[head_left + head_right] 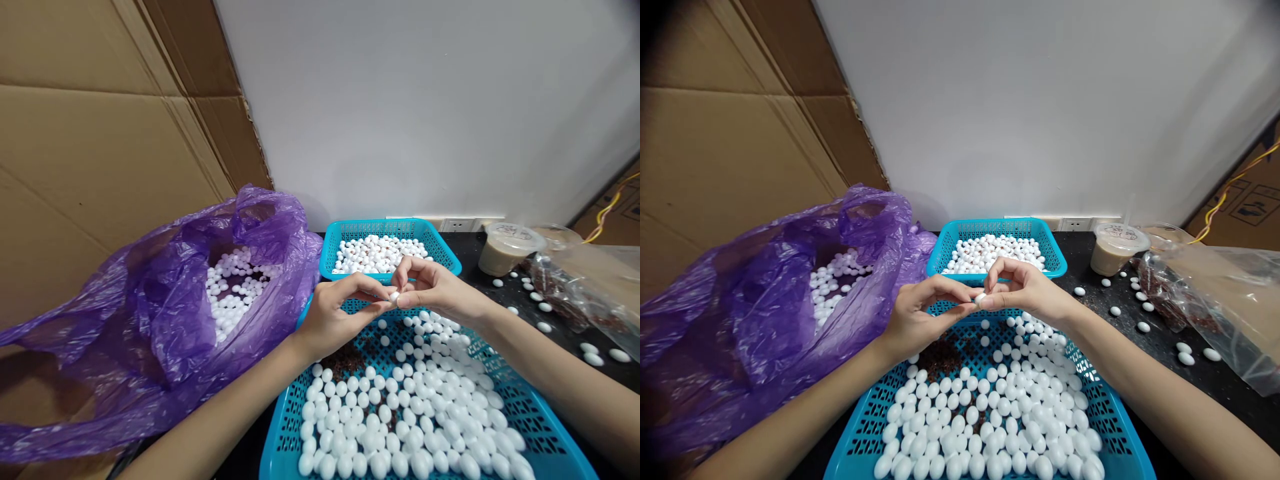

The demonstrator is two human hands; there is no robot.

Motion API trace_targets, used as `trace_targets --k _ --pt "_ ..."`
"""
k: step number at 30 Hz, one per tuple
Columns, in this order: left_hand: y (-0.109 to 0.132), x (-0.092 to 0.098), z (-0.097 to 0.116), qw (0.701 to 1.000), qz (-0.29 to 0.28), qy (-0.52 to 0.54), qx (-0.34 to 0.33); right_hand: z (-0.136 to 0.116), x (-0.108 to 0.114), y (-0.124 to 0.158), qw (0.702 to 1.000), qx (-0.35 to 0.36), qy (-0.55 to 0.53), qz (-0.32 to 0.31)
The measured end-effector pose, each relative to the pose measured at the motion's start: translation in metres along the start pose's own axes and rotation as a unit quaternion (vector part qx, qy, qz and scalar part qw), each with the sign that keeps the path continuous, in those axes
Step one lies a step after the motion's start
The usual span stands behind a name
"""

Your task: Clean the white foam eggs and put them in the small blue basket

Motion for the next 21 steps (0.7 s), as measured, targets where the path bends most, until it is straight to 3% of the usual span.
trace_targets --k 7,15,21 --pt "-0.0009 -0.0001 0.0024 1.000 0.000 -0.005 -0.008 0.0005 0.0004 0.0007 1.000 0.002 -0.016 -0.009" --pt "-0.0022 0.0040 0.0074 0.998 0.052 -0.012 -0.017 -0.0039 0.0006 0.0025 0.998 -0.009 -0.065 -0.021" --pt "-0.0026 0.0045 0.0087 0.997 0.041 -0.061 -0.034 -0.0011 -0.0020 0.0037 0.996 -0.023 -0.073 -0.050"
Point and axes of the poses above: each hand's wrist, its own y-axis away from the middle knuckle, its own x-axis out of the back of the hand, z = x × y, the point moved 5 cm from there along -y, towards the middle knuckle, and after that the axes turned 10 degrees about -y, right-handed, at the moved point
